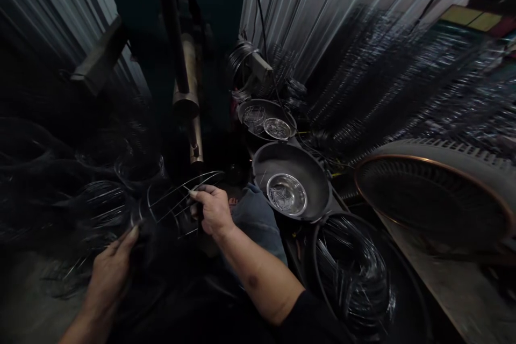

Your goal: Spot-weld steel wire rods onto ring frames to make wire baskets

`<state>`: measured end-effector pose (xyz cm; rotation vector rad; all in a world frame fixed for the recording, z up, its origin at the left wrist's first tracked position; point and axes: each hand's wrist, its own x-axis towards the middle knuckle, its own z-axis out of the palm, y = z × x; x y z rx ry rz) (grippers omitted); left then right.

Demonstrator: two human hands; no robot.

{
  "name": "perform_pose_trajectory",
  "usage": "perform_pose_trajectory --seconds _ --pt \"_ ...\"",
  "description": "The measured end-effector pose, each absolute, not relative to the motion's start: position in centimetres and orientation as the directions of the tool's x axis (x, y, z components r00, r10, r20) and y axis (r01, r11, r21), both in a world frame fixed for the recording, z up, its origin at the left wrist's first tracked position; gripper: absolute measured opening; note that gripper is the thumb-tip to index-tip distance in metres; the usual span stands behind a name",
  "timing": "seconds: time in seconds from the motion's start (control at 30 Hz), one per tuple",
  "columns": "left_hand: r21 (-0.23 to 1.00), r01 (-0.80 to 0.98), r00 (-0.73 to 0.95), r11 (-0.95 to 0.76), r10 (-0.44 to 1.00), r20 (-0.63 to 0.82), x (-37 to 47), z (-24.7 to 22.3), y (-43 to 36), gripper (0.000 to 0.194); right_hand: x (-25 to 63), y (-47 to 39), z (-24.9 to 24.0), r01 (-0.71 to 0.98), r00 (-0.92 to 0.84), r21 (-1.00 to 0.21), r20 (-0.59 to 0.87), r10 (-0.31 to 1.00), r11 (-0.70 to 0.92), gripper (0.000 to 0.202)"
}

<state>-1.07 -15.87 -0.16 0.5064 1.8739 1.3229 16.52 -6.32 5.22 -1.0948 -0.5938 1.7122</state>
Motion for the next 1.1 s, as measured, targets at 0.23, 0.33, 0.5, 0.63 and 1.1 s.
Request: perform_pose_trajectory --seconds 0.23,0.33,0.5,0.63,1.1 --pt "0.574 0.810 -0.142 -0.116 0.912 0.385 -0.4 2.3 -13.5 0.056 17.2 -7.2 4.8 -0.338 -0.130 -0.880 -0.306 0.943 -0.333 0.015" --pt "0.413 0.894 0.049 -0.173 0.954 0.295 2.2 3.6 -11.8 0.047 17.9 -7.2 4.8 -0.331 -0.125 -0.881 -0.313 0.941 -0.337 0.016" --pt "0.369 0.910 0.100 -0.192 0.962 0.255 4.2 3.9 -10.4 0.035 18.9 -6.8 4.8 -0.387 -0.083 -0.856 -0.339 0.937 -0.344 0.018" --pt "0.331 0.915 0.128 -0.230 0.944 0.303 4.3 4.6 -9.3 0.032 19.0 -6.3 4.9 -0.437 -0.053 -0.833 -0.352 0.935 -0.338 0.023" --pt "0.109 0.946 0.234 -0.306 0.874 0.426 3.6 6.9 -6.7 0.035 18.6 -4.6 6.3 -0.465 -0.060 -0.805 -0.387 0.920 -0.369 0.027"
